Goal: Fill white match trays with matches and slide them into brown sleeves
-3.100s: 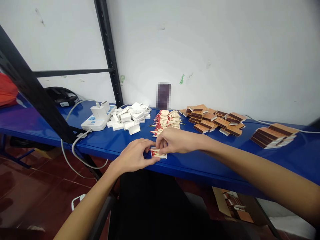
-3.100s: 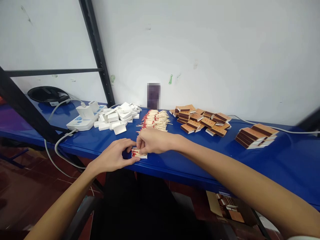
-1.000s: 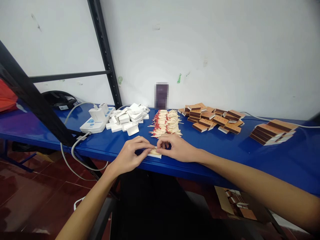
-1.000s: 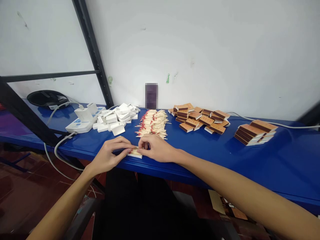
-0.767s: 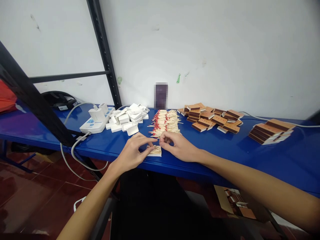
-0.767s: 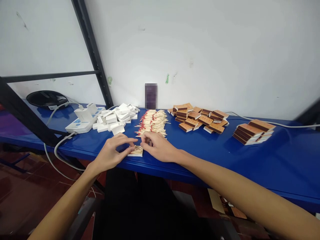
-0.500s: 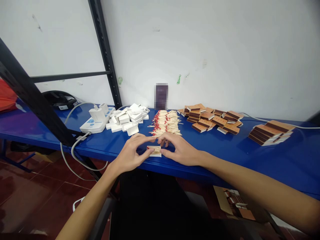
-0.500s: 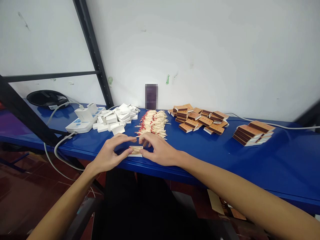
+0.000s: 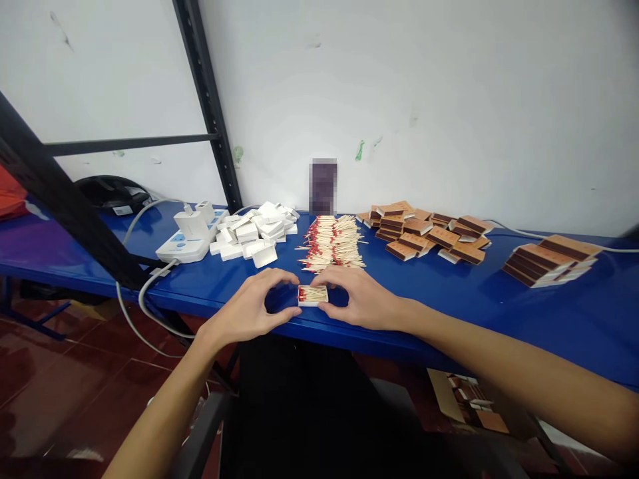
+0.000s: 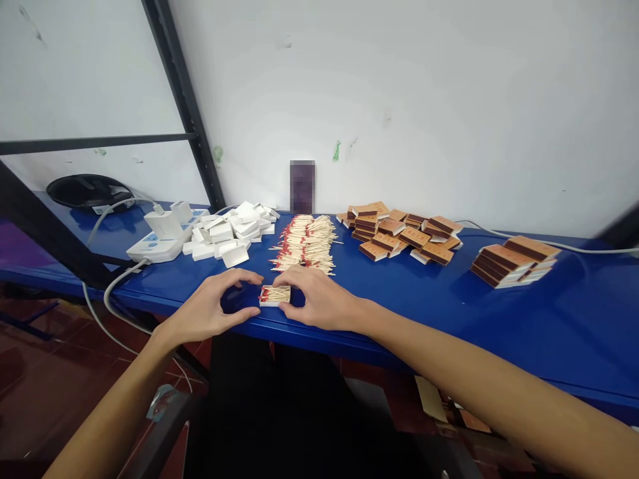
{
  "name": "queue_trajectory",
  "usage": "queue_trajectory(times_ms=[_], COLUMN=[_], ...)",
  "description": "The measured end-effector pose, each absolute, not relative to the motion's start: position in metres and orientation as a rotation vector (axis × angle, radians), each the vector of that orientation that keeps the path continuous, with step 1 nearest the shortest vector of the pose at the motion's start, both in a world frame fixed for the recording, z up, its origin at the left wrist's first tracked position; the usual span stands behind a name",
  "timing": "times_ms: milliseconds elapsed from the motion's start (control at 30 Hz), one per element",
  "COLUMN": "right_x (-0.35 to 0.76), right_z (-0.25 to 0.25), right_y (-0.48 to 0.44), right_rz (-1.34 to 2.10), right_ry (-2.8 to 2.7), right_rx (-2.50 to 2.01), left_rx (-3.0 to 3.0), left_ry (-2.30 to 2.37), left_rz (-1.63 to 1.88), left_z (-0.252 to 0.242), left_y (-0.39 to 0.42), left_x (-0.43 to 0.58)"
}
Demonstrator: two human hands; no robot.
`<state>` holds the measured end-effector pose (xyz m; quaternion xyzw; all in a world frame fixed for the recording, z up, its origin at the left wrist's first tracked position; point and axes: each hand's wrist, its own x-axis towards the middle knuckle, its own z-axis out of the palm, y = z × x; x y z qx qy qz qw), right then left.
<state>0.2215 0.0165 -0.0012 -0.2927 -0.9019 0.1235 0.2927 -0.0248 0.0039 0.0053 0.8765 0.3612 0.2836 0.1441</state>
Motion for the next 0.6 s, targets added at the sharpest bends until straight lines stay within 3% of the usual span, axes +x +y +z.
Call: queue_trajectory(times_ms=[600], right_x=[0.2213], right_z=[-0.0018], right_y=[0.0158], right_rz=[0.309], right_ry=[-2.414], right_rx=[-0.707], left_rx=[2.589], left_ry=[0.860], left_rz=[0.859], left_z=[0.0023], left_y=[0.0072], left_x=[-0.0245])
